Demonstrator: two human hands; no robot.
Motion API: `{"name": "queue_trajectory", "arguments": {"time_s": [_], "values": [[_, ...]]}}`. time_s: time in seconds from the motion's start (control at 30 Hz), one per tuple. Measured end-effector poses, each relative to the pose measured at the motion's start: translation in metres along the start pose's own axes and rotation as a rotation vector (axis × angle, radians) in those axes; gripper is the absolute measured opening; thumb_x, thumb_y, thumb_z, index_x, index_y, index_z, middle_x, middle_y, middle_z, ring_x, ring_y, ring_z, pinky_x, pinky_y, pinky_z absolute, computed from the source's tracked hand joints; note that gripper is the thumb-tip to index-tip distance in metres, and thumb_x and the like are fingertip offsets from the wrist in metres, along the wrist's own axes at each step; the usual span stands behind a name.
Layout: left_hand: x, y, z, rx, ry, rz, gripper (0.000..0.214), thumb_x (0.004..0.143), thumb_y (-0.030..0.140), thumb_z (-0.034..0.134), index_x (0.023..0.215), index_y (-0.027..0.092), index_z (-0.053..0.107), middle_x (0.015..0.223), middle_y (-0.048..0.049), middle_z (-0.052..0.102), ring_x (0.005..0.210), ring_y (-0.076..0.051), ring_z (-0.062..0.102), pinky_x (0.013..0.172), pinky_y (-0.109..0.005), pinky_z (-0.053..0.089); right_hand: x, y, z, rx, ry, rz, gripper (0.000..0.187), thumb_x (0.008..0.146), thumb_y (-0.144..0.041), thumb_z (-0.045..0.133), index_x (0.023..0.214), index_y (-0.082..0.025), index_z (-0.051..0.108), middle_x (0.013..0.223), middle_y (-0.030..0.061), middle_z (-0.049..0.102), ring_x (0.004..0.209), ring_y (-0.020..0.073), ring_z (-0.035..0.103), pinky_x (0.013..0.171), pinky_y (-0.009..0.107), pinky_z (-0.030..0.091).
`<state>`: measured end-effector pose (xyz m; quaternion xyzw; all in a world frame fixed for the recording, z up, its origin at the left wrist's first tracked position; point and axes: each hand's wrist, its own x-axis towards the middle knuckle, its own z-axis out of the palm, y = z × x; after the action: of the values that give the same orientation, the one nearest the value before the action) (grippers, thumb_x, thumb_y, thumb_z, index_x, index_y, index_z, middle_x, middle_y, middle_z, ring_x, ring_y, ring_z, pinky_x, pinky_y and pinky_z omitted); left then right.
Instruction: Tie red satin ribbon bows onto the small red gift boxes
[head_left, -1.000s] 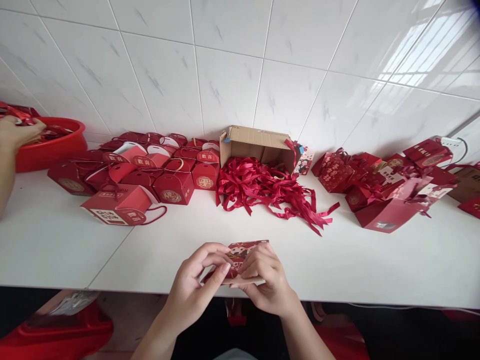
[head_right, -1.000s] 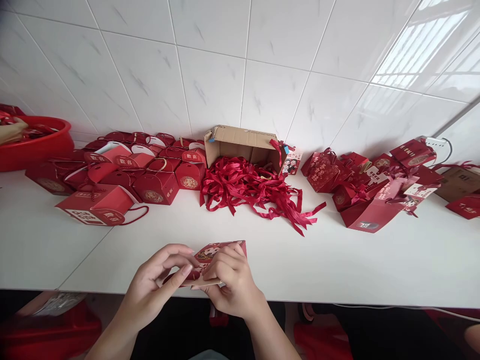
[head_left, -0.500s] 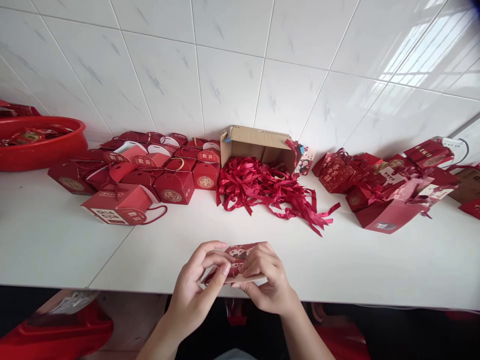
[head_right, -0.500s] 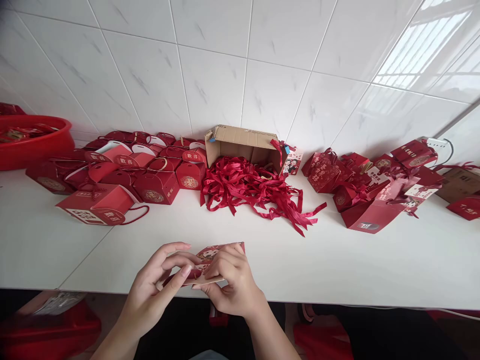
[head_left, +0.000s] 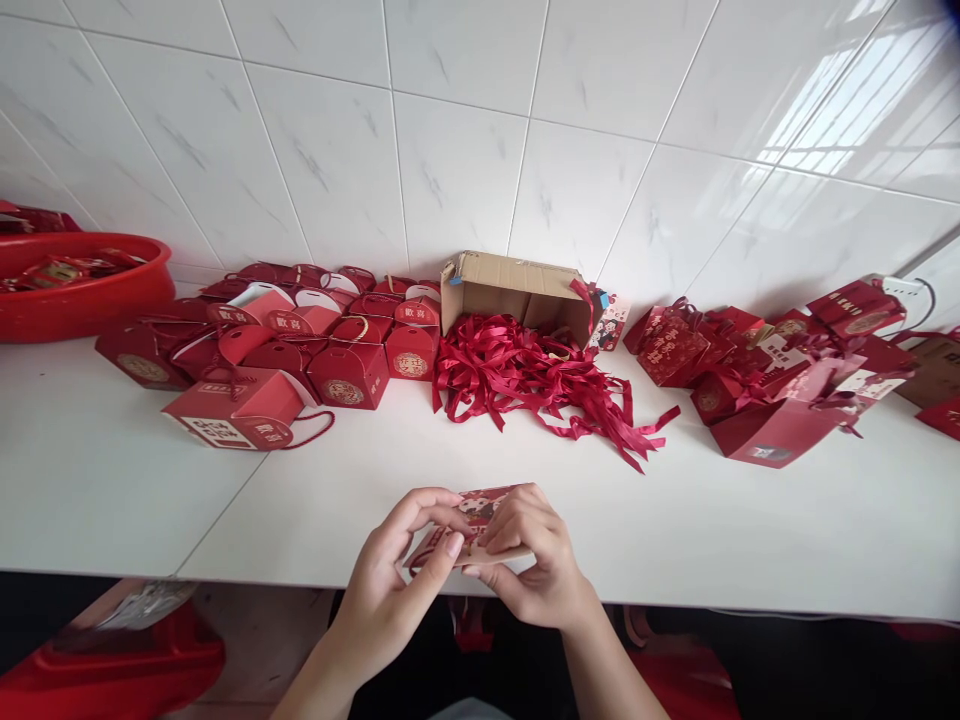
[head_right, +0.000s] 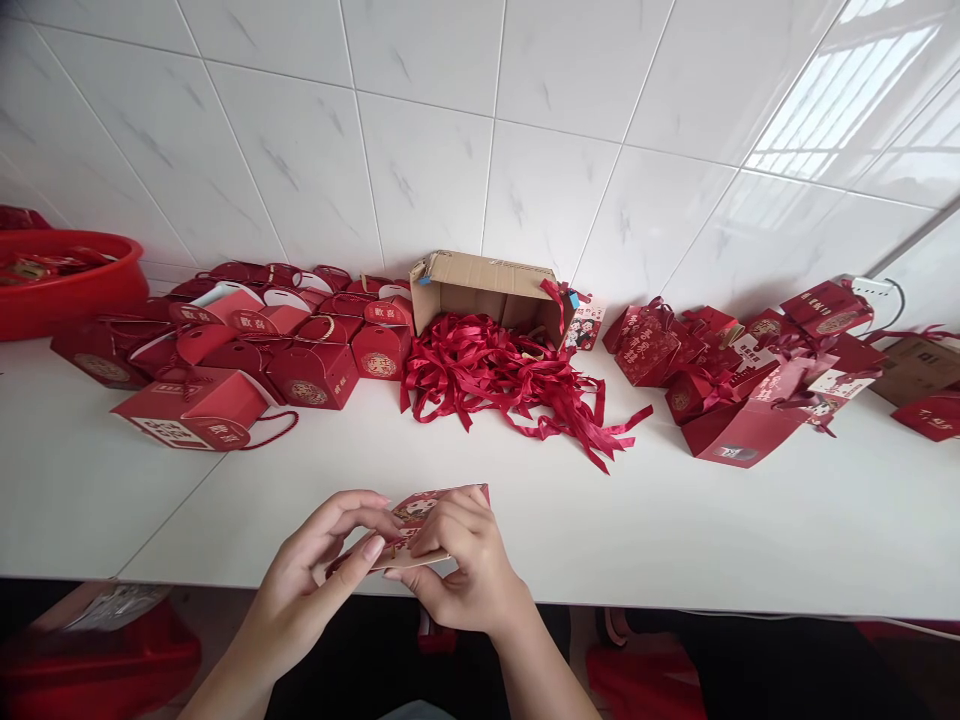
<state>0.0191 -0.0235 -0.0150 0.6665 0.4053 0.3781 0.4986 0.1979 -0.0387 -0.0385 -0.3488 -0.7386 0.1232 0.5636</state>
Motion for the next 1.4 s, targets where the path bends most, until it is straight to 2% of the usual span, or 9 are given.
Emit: {"name": "queue_trajectory", "arguments": {"time_s": [0.2,0.5,0.77,0.9,1.03,1.17,1.3,1.4], "values": [[-0.003,0.010,0.007,-0.097,0.051,-0.054,0.024,0.087,0.036,0.059,0.105,0.021,0.055,0.092,-0.0053,0.067,0.083,-0.018,0.066,0.074,-0.028,0.053,0.002,-0.001,-0.001,-0.002,-0.005,0.007,0.020,0.084,-0.029,0.069,0.075,-0.022,0.052,0.064,-0.0020,0.062,0.060,0.0151,0.058,0.066,0.033,0.041],[-0.003,0.008,0.009,-0.152,0.066,-0.103,0.022,0.084,0.035,0.062,0.100,0.020,0.059,0.090,-0.0042,0.069,0.080,-0.018,0.067,0.071,-0.026,0.052,0.003,-0.001,-0.003,-0.029,-0.031,-0.020,0.018,0.085,-0.028,0.066,0.076,-0.023,0.051,0.064,-0.0020,0.061,0.060,0.0151,0.056,0.065,0.034,0.039],[-0.001,0.005,0.010,-0.208,0.045,-0.147,0.016,0.083,0.030,0.062,0.095,0.020,0.059,0.084,-0.0020,0.067,0.078,-0.016,0.064,0.070,-0.024,0.050,0.000,0.001,-0.003,-0.087,-0.071,-0.073,0.015,0.084,-0.022,0.065,0.078,-0.023,0.051,0.064,-0.0030,0.059,0.061,0.0150,0.054,0.069,0.034,0.037],[0.001,0.001,0.006,-0.223,-0.008,-0.154,0.015,0.083,0.027,0.060,0.096,0.020,0.059,0.083,-0.0019,0.065,0.077,-0.016,0.063,0.070,-0.024,0.050,0.000,0.001,-0.003,-0.110,-0.092,-0.092,0.015,0.084,-0.022,0.064,0.078,-0.023,0.050,0.066,-0.0025,0.061,0.062,0.0151,0.054,0.069,0.035,0.037],[0.000,-0.001,0.001,-0.156,-0.096,-0.074,0.016,0.086,0.027,0.057,0.101,0.020,0.059,0.083,-0.0023,0.065,0.082,-0.018,0.065,0.073,-0.025,0.052,0.002,-0.001,-0.002,-0.095,-0.071,-0.102,0.015,0.087,-0.025,0.062,0.078,-0.022,0.050,0.067,-0.0015,0.063,0.063,0.0152,0.056,0.068,0.034,0.038],[-0.005,-0.005,-0.003,0.010,-0.088,0.050,0.021,0.091,0.028,0.054,0.111,0.024,0.055,0.084,-0.0008,0.065,0.084,-0.017,0.066,0.071,-0.024,0.053,0.005,-0.003,-0.003,-0.023,0.015,-0.092,0.013,0.087,-0.025,0.064,0.079,-0.022,0.053,0.075,0.0006,0.067,0.068,0.0156,0.061,0.068,0.033,0.040],[-0.009,-0.008,-0.005,0.104,-0.077,0.162,0.027,0.089,0.022,0.059,0.115,0.027,0.054,0.104,-0.0027,0.067,0.096,-0.018,0.066,0.084,-0.026,0.053,0.006,-0.003,-0.003,0.008,0.047,-0.071,0.015,0.085,-0.023,0.068,0.079,-0.022,0.054,0.074,0.0000,0.068,0.068,0.0160,0.064,0.070,0.034,0.042],[-0.008,-0.008,-0.006,0.112,-0.084,0.189,0.026,0.090,0.021,0.058,0.115,0.027,0.056,0.109,-0.0037,0.066,0.099,-0.018,0.066,0.087,-0.027,0.053,0.005,-0.002,-0.001,-0.001,0.050,-0.059,0.016,0.084,-0.021,0.069,0.078,-0.022,0.055,0.071,-0.0008,0.068,0.064,0.0153,0.063,0.068,0.034,0.041]]}}
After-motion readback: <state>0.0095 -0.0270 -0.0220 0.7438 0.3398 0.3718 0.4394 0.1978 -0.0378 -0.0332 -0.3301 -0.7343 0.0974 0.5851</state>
